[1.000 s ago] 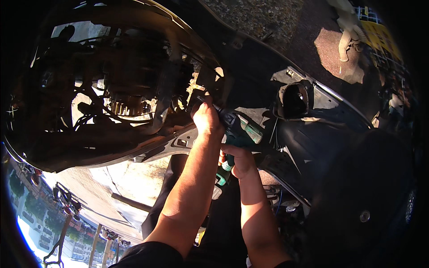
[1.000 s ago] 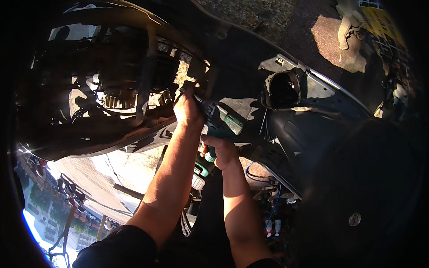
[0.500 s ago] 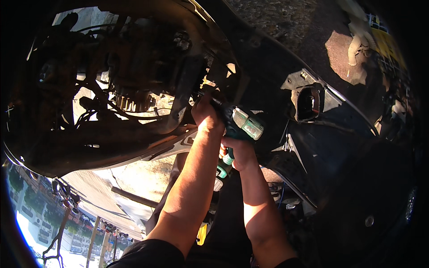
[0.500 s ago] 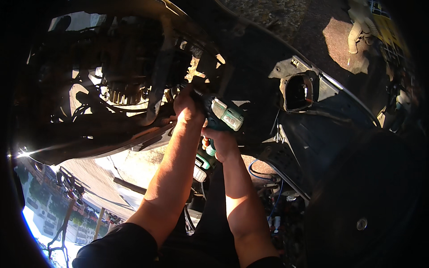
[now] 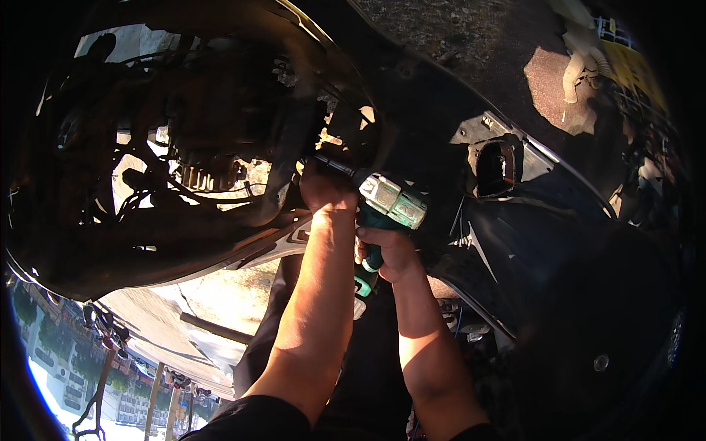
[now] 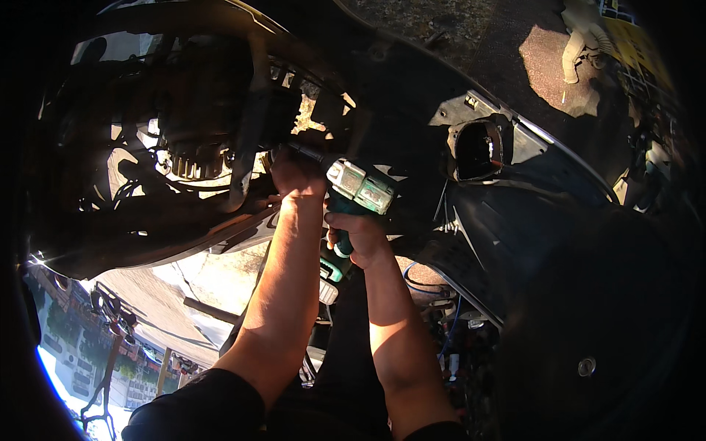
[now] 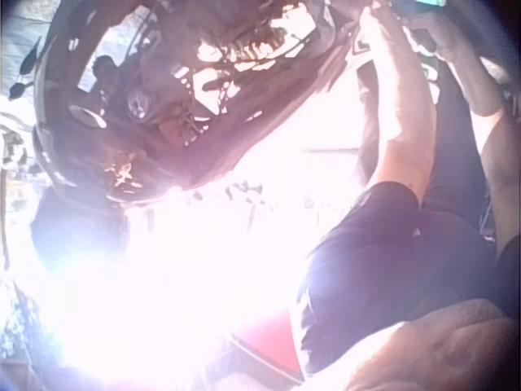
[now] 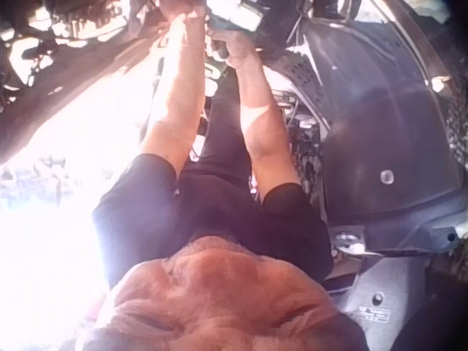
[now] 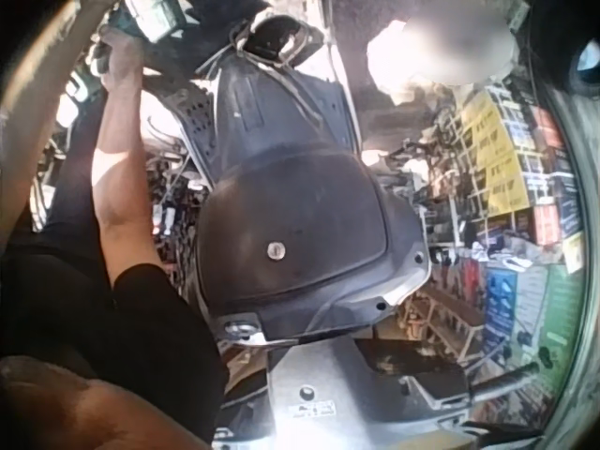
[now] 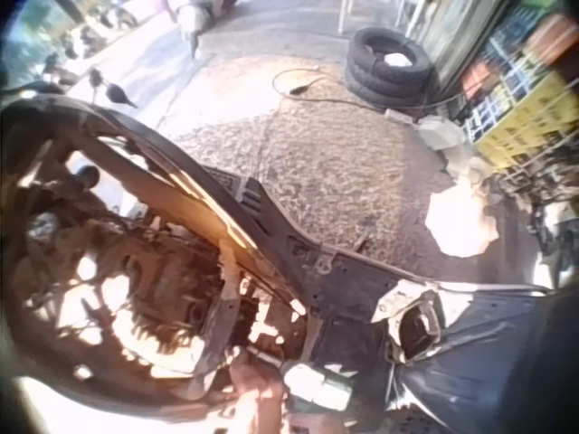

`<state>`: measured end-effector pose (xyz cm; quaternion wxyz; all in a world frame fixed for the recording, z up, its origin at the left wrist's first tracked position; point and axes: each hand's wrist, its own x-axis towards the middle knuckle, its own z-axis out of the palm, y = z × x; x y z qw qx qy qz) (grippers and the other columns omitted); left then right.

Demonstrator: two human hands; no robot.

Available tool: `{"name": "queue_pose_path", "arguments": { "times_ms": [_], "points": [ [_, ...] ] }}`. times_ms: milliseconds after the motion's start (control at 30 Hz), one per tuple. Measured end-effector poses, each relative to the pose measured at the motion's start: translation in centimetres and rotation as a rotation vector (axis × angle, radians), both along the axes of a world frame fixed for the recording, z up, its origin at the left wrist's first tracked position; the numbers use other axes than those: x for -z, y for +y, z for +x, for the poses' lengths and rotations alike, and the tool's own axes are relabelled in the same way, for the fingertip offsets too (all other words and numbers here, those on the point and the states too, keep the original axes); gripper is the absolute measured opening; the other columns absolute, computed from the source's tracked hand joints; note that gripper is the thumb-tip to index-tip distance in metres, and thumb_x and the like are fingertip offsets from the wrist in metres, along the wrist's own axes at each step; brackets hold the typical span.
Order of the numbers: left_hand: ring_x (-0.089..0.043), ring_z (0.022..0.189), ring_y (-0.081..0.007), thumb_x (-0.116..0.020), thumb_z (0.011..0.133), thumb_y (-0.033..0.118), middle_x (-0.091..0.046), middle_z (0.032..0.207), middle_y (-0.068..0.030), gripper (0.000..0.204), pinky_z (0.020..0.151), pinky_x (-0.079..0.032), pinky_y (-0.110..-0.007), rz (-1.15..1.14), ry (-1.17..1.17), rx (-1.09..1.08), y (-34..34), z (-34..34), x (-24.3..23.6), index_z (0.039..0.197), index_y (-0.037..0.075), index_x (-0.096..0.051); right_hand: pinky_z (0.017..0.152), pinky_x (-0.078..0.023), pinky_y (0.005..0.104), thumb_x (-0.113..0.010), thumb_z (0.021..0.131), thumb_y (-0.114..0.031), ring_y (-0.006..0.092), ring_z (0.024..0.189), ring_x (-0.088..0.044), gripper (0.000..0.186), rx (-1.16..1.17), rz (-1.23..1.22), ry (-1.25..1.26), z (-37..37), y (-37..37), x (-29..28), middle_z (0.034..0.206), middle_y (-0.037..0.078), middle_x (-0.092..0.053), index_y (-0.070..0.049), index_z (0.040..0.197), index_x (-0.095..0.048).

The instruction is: The person works on a scooter in a workshop, using a cordless drill to remove screws from the scooter's body panel. They remove a small black plastic cover and set it aside, then continue unscrewing additional fasteners to access the internal components.

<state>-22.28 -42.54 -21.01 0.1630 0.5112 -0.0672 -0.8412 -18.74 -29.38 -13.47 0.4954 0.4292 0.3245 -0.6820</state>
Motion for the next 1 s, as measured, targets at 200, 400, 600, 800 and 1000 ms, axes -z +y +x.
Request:
{"name": "queue_pose_path", "arguments": {
  "times_ms": [200,400,600,800,1000],
  "points": [
    [-0.059,0.091,-0.027,-0.04,0.097,0.026,-0.063,0.095,-0.01,0.029,0.085,-0.049,-0.041,0.017,-0.082,-0.067,0.7,-1.0,-1.2,0.101,0.005,-0.059,0.051,-0.045,0.0281,-0.066,0.08,-0.004,0.015,0.053,-0.056,0.01,-0.034,0.01,-0.004,-0.3,1.3,-0.3,0.071,0.004,-0.06,-0.002,0.09,-0.064],
    [-0.057,0.073,-0.0247,-0.041,0.099,0.025,-0.061,0.086,-0.0116,0.024,0.071,-0.052,-0.038,0.209,-0.164,0.057,8.6,-3.3,-4.5,0.096,0.005,-0.053,0.055,-0.046,0.0294,-0.064,0.082,-0.003,0.018,0.054,-0.056,0.004,0.17,0.223,0.183,0.5,5.2,-5.2,0.069,0.007,-0.06,-0.001,0.085,-0.063],
    [-0.06,0.059,-0.0247,-0.047,0.097,0.024,-0.063,0.078,-0.0129,0.021,0.053,-0.052,-0.035,0.489,-0.191,0.48,21.0,-7.7,-7.5,0.094,0.004,-0.053,0.088,-0.049,0.032,-0.061,0.084,-0.006,0.0203,0.107,-0.061,0.036,0.351,0.842,0.207,0.8,11.2,-8.4,0.118,0.008,-0.063,0.003,0.119,-0.063],
    [-0.059,0.055,-0.0251,-0.05,0.09,0.019,-0.063,0.07,-0.0147,0.018,0.051,-0.052,-0.036,0.621,-0.289,0.656,24.1,-9.5,-4.4,0.092,0.001,-0.054,0.087,-0.05,0.0319,-0.068,0.083,-0.006,0.0184,0.107,-0.061,0.041,0.395,0.862,0.33,-0.6,12.8,-5.9,0.123,0.007,-0.061,0.002,0.122,-0.06],
    [-0.061,0.063,-0.0218,-0.053,0.091,0.015,-0.065,0.081,-0.0155,0.023,0.055,-0.051,-0.033,0.336,-0.166,0.696,22.0,-5.9,-5.7,0.102,-0.005,-0.056,0.091,-0.048,0.0345,-0.066,0.081,-0.003,0.0209,0.111,-0.058,0.048,0.464,0.785,0.055,1.6,11.5,-7.4,0.125,0.008,-0.059,0.0,0.128,-0.055]
  ]
}}
